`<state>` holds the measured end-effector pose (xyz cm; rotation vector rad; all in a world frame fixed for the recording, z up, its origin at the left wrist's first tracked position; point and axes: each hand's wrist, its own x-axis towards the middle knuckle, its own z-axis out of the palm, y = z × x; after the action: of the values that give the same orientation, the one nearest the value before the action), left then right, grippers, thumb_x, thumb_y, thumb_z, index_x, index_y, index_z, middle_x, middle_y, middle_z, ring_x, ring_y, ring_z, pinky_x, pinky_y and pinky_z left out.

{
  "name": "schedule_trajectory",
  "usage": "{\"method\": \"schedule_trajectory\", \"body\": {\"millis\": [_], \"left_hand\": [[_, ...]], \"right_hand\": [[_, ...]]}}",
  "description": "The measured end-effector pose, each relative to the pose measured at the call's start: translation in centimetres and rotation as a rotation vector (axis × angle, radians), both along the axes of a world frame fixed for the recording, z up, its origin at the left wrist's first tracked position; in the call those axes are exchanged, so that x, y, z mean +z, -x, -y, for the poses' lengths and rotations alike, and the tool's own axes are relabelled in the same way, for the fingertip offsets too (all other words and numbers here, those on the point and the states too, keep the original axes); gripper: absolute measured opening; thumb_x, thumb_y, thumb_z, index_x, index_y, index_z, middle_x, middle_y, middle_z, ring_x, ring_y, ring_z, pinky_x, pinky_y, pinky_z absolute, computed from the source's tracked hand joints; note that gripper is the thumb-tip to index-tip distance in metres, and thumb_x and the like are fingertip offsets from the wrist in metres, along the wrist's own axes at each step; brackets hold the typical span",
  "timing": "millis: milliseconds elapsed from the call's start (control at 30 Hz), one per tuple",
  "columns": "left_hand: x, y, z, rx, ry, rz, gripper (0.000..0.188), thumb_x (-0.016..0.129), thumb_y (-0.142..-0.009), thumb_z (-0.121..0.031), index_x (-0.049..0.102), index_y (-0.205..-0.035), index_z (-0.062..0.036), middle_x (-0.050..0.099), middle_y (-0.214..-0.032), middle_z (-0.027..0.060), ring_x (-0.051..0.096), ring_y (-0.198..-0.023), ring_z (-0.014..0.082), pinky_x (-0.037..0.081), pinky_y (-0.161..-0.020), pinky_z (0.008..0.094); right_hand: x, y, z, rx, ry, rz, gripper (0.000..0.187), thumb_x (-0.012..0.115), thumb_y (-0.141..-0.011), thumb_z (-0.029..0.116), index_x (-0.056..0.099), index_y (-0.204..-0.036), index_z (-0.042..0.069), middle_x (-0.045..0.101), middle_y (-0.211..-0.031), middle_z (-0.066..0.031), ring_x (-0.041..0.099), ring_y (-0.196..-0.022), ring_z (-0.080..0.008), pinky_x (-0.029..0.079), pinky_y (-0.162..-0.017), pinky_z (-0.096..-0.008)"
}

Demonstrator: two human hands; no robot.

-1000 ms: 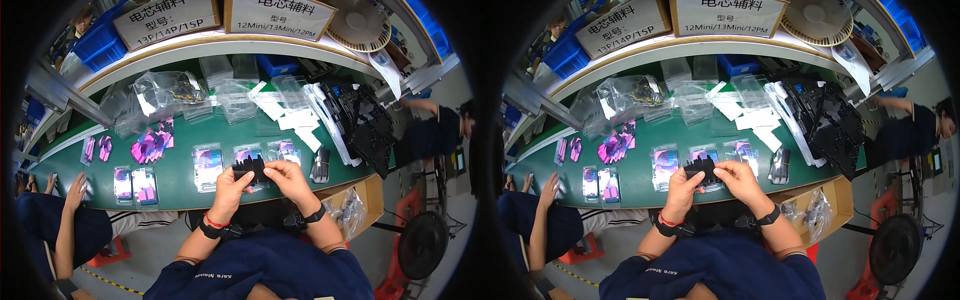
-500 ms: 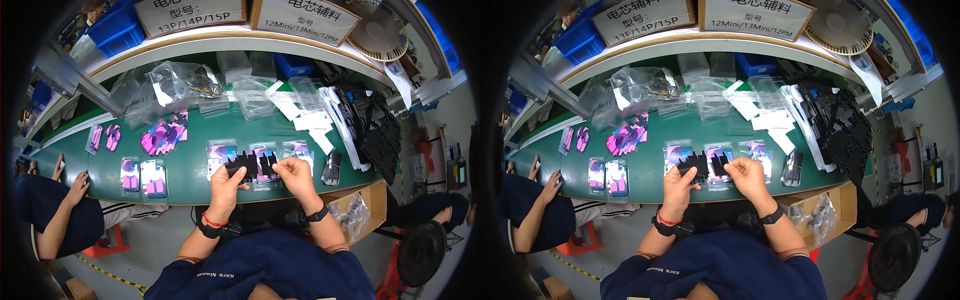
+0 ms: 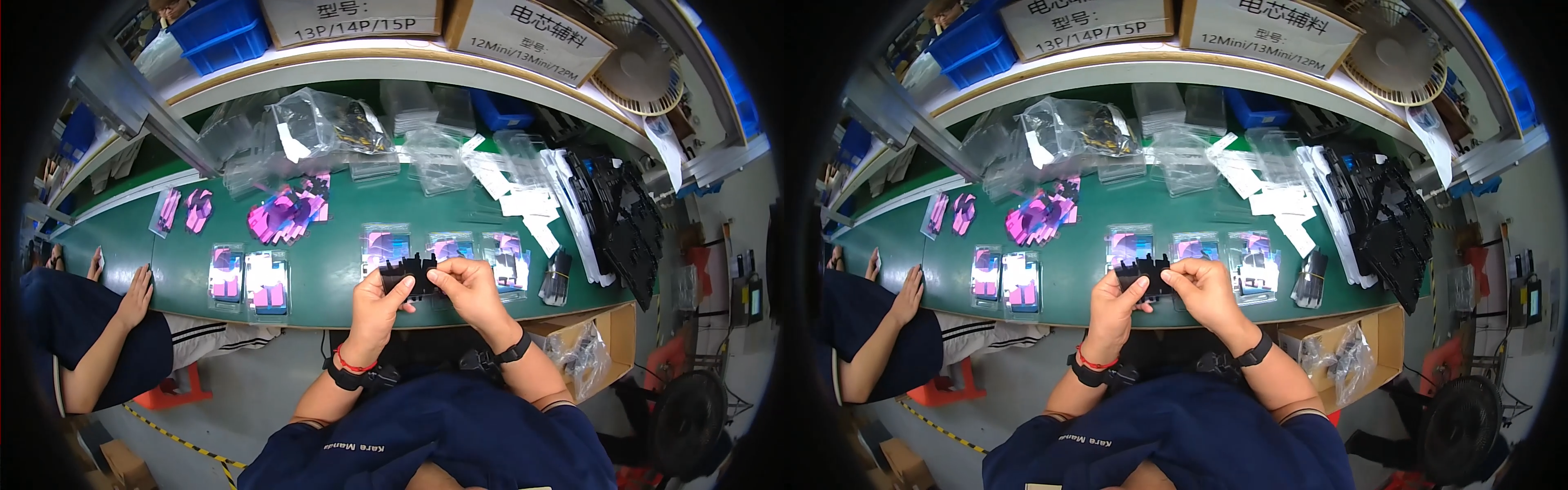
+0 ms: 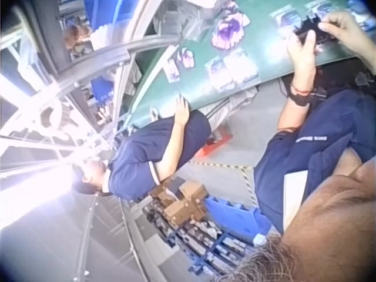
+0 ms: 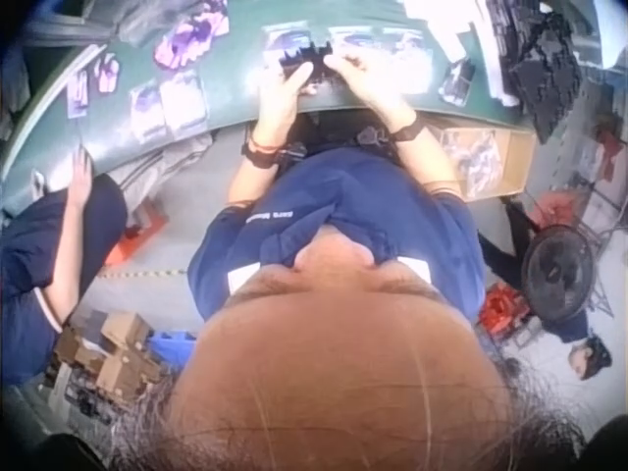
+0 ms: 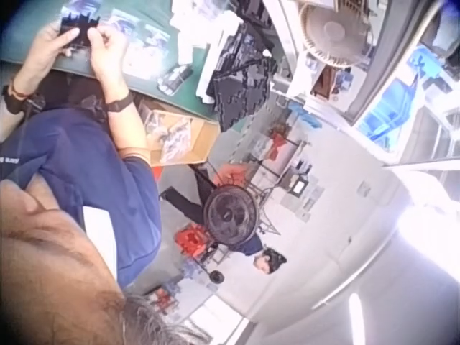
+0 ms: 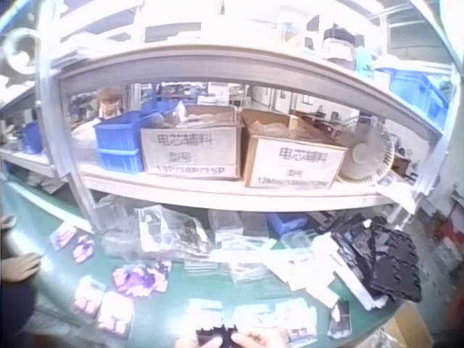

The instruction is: Sorting and assembling small electronic components into trays and bags on a production line.

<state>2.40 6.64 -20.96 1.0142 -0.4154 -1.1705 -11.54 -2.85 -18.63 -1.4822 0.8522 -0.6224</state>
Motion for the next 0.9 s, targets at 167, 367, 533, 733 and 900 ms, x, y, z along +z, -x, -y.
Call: {"method": "schedule_trajectory", "body": {"millis": [167,367,533,733,900], "left_hand": [[0.1,-0.7,-0.6,0.033,0.013,0.042,0.016,0.068,-0.089,-0.006,0.064,-0.104,-0.0028,0.069,-0.092,0.0038,0.063,-0.075,0.0081,0.052,-0.055,0.0221],[-0.4,-1.7,-1.4,0.066,-0.009,0.042,0.015,0.068,-0.088,-0.005,0.064,-0.102,-0.002,0.069,-0.091,0.0049,0.062,-0.073,0.0084,0.052,-0.054,0.0222],[-0.5,-2.9,-2.2,0.185,0.001,0.022,0.014,0.068,-0.088,-0.005,0.063,-0.101,-0.0018,0.069,-0.091,0.0053,0.063,-0.071,0.0095,0.052,-0.054,0.0226],[-0.5,-5.6,-3.9,0.345,-0.005,0.014,0.015,0.066,-0.089,-0.004,0.063,-0.103,-0.0019,0.069,-0.092,0.0054,0.064,-0.072,0.0102,0.053,-0.052,0.0233],[-0.2,-5.5,-4.5,0.348,-0.022,-0.012,0.016,0.068,-0.089,-0.005,0.064,-0.104,-0.0032,0.069,-0.092,0.0046,0.064,-0.075,0.0096,0.053,-0.053,0.0235]], "right_hand": [[-0.1,-0.9,-0.6,-0.019,0.007,0.023,0.012,0.071,-0.087,0.008,0.069,-0.081,-0.001,0.064,-0.068,0.0016,0.048,-0.06,-0.0012,0.039,-0.053,-0.0199],[-0.4,-2.0,-1.1,-0.016,0.015,-0.01,0.013,0.074,-0.084,0.008,0.069,-0.078,-0.002,0.066,-0.069,-0.0005,0.053,-0.061,-0.0021,0.042,-0.055,-0.0199],[-0.7,-2.6,-0.5,0.024,-0.1,0.059,0.013,0.075,-0.083,0.009,0.07,-0.078,-0.002,0.068,-0.07,-0.0023,0.055,-0.061,-0.0038,0.045,-0.056,-0.0211],[-0.7,-5.1,0.0,-0.08,0.344,-0.414,0.02,0.078,-0.078,0.016,0.068,-0.075,0.0,0.068,-0.069,-0.0107,0.063,-0.06,-0.0167,0.048,-0.056,-0.0296],[0.8,-5.8,-1.7,-0.108,0.797,-0.445,0.023,0.078,-0.079,0.015,0.066,-0.091,-0.001,0.068,-0.086,-0.0113,0.063,-0.071,-0.0161,0.049,-0.06,-0.0305]]}}
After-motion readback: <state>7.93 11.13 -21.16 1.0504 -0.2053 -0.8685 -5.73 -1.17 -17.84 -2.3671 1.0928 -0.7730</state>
